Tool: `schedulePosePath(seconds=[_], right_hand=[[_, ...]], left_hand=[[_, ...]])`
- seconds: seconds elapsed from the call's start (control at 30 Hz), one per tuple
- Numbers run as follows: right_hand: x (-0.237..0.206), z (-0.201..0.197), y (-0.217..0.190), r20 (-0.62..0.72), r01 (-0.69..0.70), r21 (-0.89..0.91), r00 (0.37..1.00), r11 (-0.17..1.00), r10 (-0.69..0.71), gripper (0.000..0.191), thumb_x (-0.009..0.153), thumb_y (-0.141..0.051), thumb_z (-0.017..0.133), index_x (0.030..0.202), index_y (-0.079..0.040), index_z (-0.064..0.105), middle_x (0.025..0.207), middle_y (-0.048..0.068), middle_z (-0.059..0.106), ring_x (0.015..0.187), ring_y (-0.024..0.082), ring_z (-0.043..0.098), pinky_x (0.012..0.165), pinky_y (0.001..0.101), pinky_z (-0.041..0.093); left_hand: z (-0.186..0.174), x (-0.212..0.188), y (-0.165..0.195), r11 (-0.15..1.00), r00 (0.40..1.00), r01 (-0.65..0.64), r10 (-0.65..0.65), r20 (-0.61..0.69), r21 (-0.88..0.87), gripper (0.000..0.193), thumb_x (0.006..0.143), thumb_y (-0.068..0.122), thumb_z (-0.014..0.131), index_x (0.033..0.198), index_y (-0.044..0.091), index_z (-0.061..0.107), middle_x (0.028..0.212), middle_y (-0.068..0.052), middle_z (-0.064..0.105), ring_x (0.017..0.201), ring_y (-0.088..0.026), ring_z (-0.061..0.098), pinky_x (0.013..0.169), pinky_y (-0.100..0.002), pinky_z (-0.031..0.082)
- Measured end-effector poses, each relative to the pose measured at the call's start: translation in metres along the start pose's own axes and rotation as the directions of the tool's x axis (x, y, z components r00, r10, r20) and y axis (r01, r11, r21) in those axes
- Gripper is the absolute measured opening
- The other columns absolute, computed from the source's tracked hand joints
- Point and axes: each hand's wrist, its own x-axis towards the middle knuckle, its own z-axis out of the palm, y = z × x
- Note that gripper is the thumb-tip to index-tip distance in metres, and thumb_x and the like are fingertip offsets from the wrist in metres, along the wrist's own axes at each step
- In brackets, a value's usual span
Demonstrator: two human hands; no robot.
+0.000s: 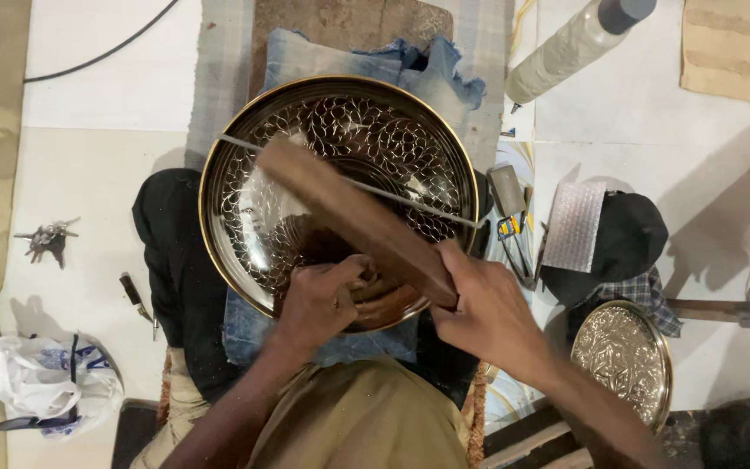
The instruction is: The person sits on the floor and repeatedly strikes a large ornate metal plate with a wooden mallet. The plate is held steady with the left hand while the right hand delivers controlled hammer blows to the surface.
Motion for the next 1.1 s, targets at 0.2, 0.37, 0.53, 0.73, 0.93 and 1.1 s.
schedulePosePath(seconds=[0.2, 0.37, 0.53, 0.73, 0.93, 1.1], right_hand=[[-0.009, 0.0, 0.011, 0.028, -0.01, -0.021, 1.0, 1.0, 0.01, 0.058, 0.064, -0.006, 0.074, 0.117, 0.003, 0.05, 0.075, 0.024, 0.065, 0.066, 0.043, 0.067, 0.06, 0.0493, 0.05], [-0.02, 0.012, 0.016, 0.048, 0.056, -0.069, 0.997, 0.996, -0.052, 0.059, 0.062, -0.009, 0.076, 0.113, 0.005, 0.051, 0.076, 0.026, 0.065, 0.068, 0.046, 0.065, 0.06, 0.0507, 0.047], [-0.037, 0.027, 0.02, -0.062, -0.173, 0.122, 0.981, 0.977, 0.182, 0.049, 0.067, -0.011, 0.073, 0.109, 0.002, 0.052, 0.07, 0.025, 0.063, 0.069, 0.044, 0.065, 0.061, 0.0464, 0.048], [-0.064, 0.067, 0.035, -0.202, -0.228, 0.308, 0.933, 0.924, 0.298, 0.04, 0.068, -0.01, 0.072, 0.101, 0.004, 0.053, 0.07, 0.023, 0.065, 0.063, 0.038, 0.068, 0.06, 0.042, 0.051], [-0.096, 0.144, 0.04, -0.491, -0.217, 0.491, 0.731, 0.844, 0.474, 0.044, 0.071, -0.007, 0.078, 0.109, 0.005, 0.058, 0.071, 0.02, 0.064, 0.063, 0.035, 0.064, 0.058, 0.0387, 0.051], [-0.109, 0.206, 0.063, -0.681, -0.106, 0.43, 0.615, 0.897, 0.399, 0.025, 0.078, -0.002, 0.082, 0.096, 0.0, 0.064, 0.075, 0.014, 0.065, 0.065, 0.025, 0.064, 0.058, 0.0362, 0.051]], left_hand=[[-0.005, 0.005, 0.006, 0.998, 0.996, -0.063, 0.063, 0.06, 0.013, 0.048, 0.07, -0.01, 0.061, 0.113, 0.008, 0.073, 0.082, -0.013, 0.076, 0.064, -0.023, 0.074, 0.061, -0.034, 0.061], [-0.016, 0.018, 0.009, 0.989, 0.974, -0.15, 0.147, 0.17, 0.006, 0.048, 0.068, -0.006, 0.065, 0.112, 0.01, 0.074, 0.076, -0.016, 0.071, 0.061, -0.03, 0.07, 0.06, -0.039, 0.058], [-0.021, 0.038, 0.008, 0.965, 0.903, -0.259, 0.225, 0.365, 0.046, 0.034, 0.076, 0.008, 0.08, 0.109, 0.012, 0.076, 0.072, -0.016, 0.073, 0.06, -0.033, 0.07, 0.059, -0.042, 0.056], [-0.025, 0.063, 0.013, 0.965, 0.785, -0.237, 0.259, 0.563, -0.114, 0.05, 0.07, 0.004, 0.077, 0.119, 0.013, 0.072, 0.08, -0.018, 0.075, 0.07, -0.032, 0.075, 0.064, -0.043, 0.059], [-0.031, 0.083, 0.021, 0.874, 0.571, -0.469, 0.411, 0.711, -0.129, 0.048, 0.067, -0.003, 0.069, 0.11, 0.017, 0.076, 0.07, -0.016, 0.07, 0.064, -0.036, 0.068, 0.06, -0.048, 0.053], [-0.023, 0.102, 0.02, 0.86, 0.366, -0.448, 0.426, 0.828, -0.244, 0.038, 0.066, -0.001, 0.067, 0.101, 0.011, 0.072, 0.066, -0.013, 0.065, 0.055, -0.034, 0.065, 0.052, -0.044, 0.05]])
